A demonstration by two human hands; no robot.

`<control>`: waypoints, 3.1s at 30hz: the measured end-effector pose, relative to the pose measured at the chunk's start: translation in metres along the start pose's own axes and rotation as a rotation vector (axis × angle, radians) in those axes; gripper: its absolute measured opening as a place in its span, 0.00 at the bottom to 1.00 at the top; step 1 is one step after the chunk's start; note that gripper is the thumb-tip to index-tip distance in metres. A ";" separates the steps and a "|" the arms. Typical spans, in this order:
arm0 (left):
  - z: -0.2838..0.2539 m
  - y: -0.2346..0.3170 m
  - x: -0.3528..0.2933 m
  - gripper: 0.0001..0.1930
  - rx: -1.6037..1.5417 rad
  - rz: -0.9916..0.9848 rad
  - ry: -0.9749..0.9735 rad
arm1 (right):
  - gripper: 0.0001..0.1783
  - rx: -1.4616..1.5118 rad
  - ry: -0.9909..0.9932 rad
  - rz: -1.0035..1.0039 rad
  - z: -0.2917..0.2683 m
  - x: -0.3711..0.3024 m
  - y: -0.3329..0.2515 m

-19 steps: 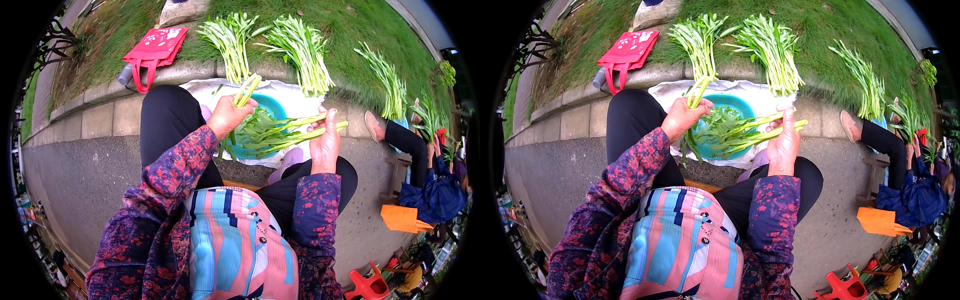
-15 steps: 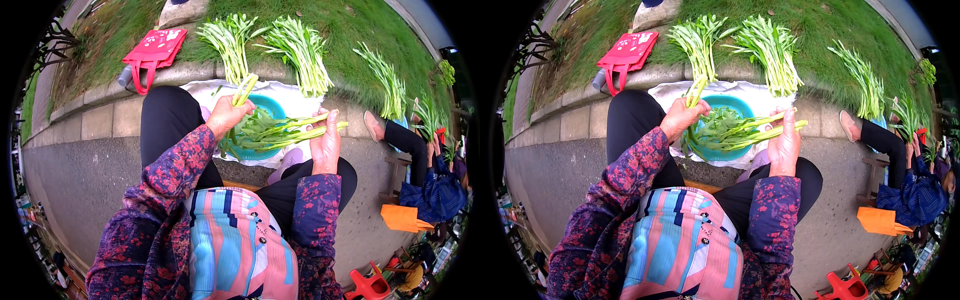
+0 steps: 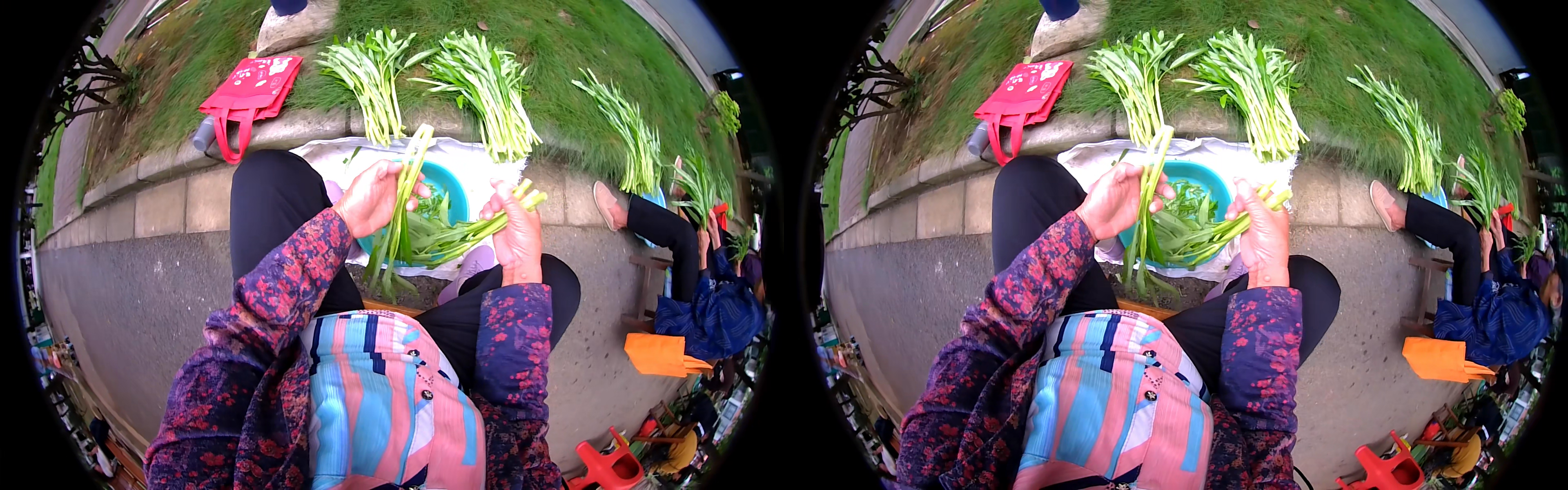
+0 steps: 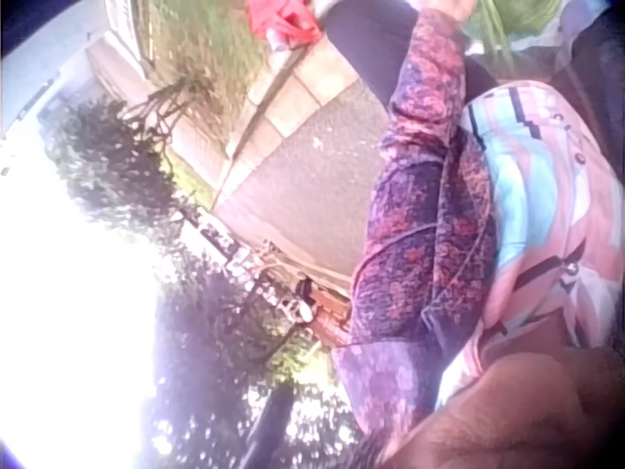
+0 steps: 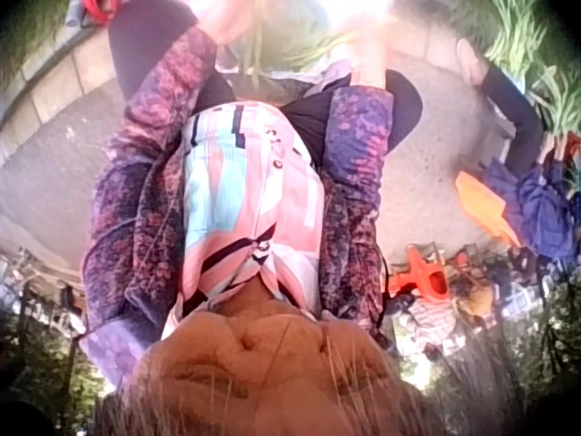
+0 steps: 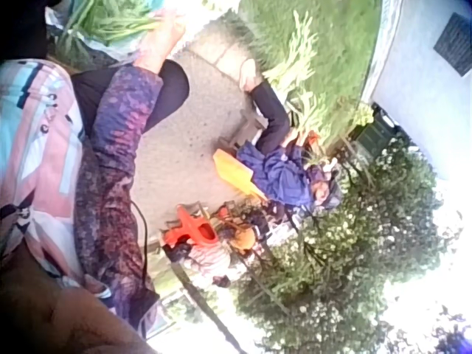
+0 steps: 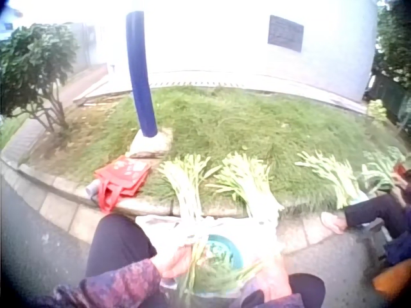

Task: The person trims and sorts bundles of green leafy vegetables by hand, removing unwanted parts and placing the cleaned stalks into a basin of water.

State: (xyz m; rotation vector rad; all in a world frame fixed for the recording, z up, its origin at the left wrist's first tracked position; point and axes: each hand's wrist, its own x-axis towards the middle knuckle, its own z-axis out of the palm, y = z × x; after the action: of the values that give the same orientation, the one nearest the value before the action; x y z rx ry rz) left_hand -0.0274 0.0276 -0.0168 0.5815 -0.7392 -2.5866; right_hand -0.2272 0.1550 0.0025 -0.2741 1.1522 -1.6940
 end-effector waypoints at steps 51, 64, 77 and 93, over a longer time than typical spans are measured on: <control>0.008 0.002 0.002 0.10 0.243 -0.025 0.137 | 0.12 0.090 -0.034 0.050 -0.007 -0.003 -0.009; 0.032 -0.022 0.012 0.06 0.150 -0.120 0.170 | 0.14 -0.017 -0.028 0.088 0.002 0.000 0.001; 0.036 -0.028 0.013 0.06 0.228 -0.273 0.124 | 0.15 -0.071 -0.028 0.101 0.011 0.001 0.009; 0.031 -0.023 0.008 0.12 0.890 -0.197 0.014 | 0.15 -0.079 0.148 0.078 0.010 0.003 0.007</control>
State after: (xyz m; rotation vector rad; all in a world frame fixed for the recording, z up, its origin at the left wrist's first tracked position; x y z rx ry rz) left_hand -0.0545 0.0547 -0.0075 0.9457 -1.9242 -2.3004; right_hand -0.2173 0.1469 0.0011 -0.1526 1.3243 -1.6232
